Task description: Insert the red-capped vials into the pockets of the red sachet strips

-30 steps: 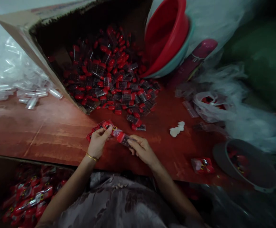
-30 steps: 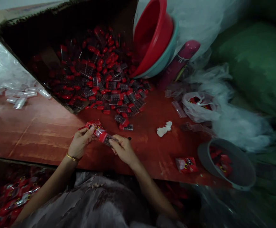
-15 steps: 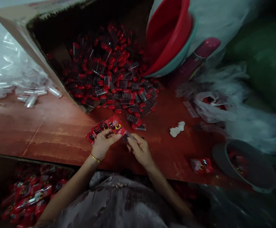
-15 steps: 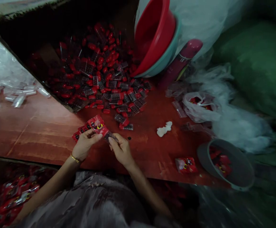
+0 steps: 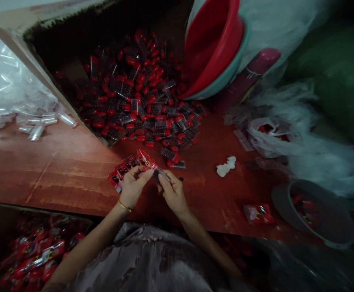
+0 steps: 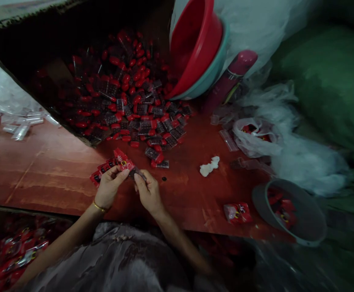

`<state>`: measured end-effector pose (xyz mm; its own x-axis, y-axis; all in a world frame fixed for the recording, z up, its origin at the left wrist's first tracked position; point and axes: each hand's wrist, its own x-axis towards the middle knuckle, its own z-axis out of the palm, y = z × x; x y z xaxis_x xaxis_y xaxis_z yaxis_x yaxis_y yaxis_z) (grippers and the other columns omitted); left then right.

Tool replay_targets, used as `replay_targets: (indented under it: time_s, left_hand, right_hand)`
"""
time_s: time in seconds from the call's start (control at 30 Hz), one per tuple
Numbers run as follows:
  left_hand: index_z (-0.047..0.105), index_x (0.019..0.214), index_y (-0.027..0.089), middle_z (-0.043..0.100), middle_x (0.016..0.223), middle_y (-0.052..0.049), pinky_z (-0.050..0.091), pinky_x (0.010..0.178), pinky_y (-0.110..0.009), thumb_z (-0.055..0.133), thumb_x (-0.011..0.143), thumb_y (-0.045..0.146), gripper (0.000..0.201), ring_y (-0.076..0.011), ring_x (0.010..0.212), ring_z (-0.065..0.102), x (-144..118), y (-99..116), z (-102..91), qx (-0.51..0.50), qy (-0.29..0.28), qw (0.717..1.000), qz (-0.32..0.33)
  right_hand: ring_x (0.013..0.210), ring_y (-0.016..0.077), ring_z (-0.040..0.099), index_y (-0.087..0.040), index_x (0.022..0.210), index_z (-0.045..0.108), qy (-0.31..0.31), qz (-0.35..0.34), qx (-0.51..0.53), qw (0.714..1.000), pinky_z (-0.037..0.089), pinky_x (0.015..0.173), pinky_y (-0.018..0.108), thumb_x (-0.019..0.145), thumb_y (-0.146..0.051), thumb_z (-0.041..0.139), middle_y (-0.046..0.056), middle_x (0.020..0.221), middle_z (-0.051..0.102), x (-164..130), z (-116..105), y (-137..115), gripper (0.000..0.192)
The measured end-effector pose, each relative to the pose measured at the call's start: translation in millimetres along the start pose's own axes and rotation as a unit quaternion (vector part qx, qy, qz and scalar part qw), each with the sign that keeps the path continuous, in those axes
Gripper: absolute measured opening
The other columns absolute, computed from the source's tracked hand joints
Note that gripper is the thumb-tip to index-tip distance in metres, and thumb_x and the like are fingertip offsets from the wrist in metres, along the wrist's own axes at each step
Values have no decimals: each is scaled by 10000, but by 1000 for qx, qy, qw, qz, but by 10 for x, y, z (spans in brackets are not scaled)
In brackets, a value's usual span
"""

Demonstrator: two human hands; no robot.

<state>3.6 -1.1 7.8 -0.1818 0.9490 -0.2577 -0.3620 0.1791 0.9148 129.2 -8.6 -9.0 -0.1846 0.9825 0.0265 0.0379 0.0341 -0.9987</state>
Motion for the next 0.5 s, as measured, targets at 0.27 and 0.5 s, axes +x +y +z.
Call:
replay_targets:
  time_s: [0.27,0.5]
  left_hand:
    - [677,715,150,651,661,22,433,646,-180,762,587,330,236,-65,606,543,48,-9,9,-28,-10,999,18]
    - [637,646,158,603,580,39,415,531,-194,791,488,416,339,-59,491,495,-49,-65,141,-94,36,994,-44]
  right_hand:
    - [523,95,433,-200,848,522,38,-46,-42,997,361,503,220,897,-376,396,-37,599,468,-79,38,-2,222]
    - [407,59,361,-202,805,492,56,41,106,992,305,379,182,885,-453,394,-64,561,434,-94,148,26,281]
